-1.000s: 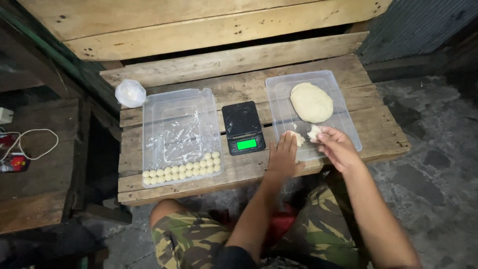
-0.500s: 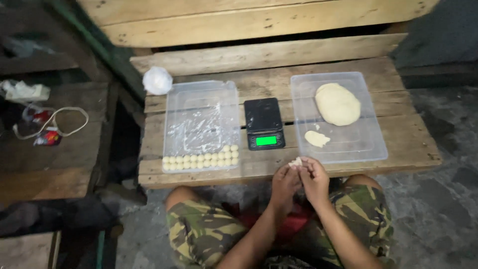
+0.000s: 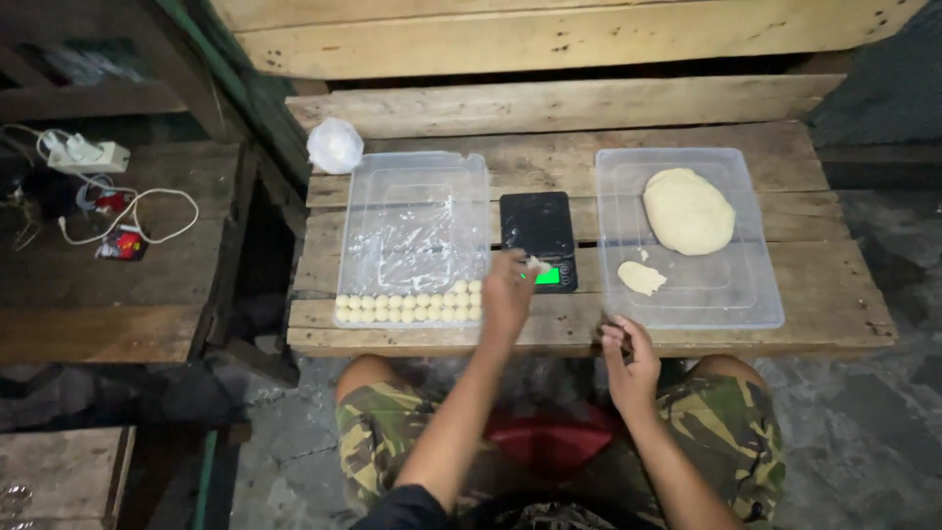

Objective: The person portions dough from a large mass, weighs each piece on a digital scale, rolls it into a ball, and places it in a container. The process is repeated multiple times to create uniform dough balls.

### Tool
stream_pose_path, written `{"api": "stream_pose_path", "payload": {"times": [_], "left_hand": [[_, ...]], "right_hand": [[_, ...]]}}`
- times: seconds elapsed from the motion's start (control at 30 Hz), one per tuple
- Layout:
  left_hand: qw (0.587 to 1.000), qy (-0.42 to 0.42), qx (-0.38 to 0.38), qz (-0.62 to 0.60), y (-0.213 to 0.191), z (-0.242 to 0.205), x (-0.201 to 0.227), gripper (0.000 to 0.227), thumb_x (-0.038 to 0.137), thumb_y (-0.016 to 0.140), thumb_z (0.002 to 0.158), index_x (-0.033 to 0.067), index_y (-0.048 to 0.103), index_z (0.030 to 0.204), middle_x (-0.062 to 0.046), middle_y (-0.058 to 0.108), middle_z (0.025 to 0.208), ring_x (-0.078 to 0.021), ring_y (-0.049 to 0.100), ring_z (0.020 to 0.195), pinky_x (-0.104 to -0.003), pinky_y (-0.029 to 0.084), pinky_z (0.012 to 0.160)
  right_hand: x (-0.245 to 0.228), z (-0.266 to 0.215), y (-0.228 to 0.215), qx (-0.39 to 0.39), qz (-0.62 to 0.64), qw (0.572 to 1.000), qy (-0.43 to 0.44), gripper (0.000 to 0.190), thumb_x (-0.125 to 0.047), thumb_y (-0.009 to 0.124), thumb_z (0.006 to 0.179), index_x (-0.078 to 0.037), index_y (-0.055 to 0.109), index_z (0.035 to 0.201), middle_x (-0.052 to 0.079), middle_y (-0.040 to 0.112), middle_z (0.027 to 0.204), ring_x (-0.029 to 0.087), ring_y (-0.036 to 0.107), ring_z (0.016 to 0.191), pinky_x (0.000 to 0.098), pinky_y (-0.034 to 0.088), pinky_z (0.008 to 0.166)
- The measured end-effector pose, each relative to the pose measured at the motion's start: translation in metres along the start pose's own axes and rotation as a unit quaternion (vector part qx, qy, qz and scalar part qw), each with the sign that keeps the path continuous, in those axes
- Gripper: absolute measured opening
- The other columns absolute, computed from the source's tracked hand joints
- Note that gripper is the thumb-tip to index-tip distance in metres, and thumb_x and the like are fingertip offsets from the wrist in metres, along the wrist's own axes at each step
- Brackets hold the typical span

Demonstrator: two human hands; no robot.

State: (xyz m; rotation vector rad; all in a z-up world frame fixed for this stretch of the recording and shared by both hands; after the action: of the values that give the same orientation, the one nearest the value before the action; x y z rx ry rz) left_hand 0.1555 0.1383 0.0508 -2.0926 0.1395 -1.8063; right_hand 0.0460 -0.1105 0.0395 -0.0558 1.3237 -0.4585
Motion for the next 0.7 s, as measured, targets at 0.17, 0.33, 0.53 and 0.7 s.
{"api": "stream_pose_path", "payload": {"times": [0.17, 0.33, 0.53, 0.7], "left_hand": [[0.969, 0.064, 0.009, 0.240, 0.007, 0.074, 0.006, 0.015, 0.035, 0.076, 0.089, 0.0281, 0.071, 0.101, 0.004, 0.076, 0.089, -0.0258, 0.074, 0.094, -0.045, 0.060, 0.083], [0.907, 0.202, -0.014, 0.368, 0.058, 0.129, -0.039, 0.012, 0.031, 0.067, 0.093, 0.0288, 0.077, 0.099, 0.001, 0.066, 0.091, -0.0253, 0.071, 0.090, -0.043, 0.061, 0.078], [0.824, 0.369, 0.053, 0.426, 0.042, 0.093, 0.022, 0.040, 0.017, 0.065, 0.088, 0.0219, 0.072, 0.127, -0.010, 0.065, 0.116, -0.0312, 0.068, 0.089, -0.045, 0.057, 0.068], [0.814, 0.469, 0.086, 0.332, 0.033, 0.006, 0.023, 0.034, 0.017, 0.066, 0.094, 0.0114, 0.070, 0.127, -0.014, 0.067, 0.111, -0.0334, 0.066, 0.099, -0.044, 0.054, 0.085]], "right_hand": [[0.002, 0.004, 0.001, 0.006, 0.025, 1.000, -0.001, 0.031, -0.008, 0.061, 0.104, 0.004, 0.063, 0.132, 0.020, 0.066, 0.125, 0.037, 0.071, 0.109, 0.0464, 0.059, 0.090], [-0.004, 0.005, 0.000, -0.011, -0.004, 1.000, 0.006, 0.031, -0.011, 0.064, 0.101, 0.002, 0.066, 0.130, 0.019, 0.068, 0.121, 0.036, 0.073, 0.105, 0.0481, 0.058, 0.090], [0.000, 0.005, -0.003, -0.005, -0.074, 0.997, 0.003, 0.033, -0.023, 0.066, 0.101, -0.003, 0.070, 0.127, 0.017, 0.073, 0.113, 0.037, 0.072, 0.102, 0.0465, 0.057, 0.088], [0.008, 0.005, -0.002, -0.001, -0.067, 0.998, 0.015, 0.027, -0.020, 0.068, 0.101, -0.005, 0.073, 0.122, 0.013, 0.076, 0.105, 0.031, 0.074, 0.094, 0.0409, 0.059, 0.081]]}}
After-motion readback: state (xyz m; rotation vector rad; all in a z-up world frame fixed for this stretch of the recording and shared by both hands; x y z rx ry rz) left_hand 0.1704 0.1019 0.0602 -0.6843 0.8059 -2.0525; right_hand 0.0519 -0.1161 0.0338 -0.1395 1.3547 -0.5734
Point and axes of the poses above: each hand's wrist, its own z-axis towards the middle knuckle, its own y-axis out of the palm, x = y × z, the point moved 9 cm from there along z, towards the middle knuckle
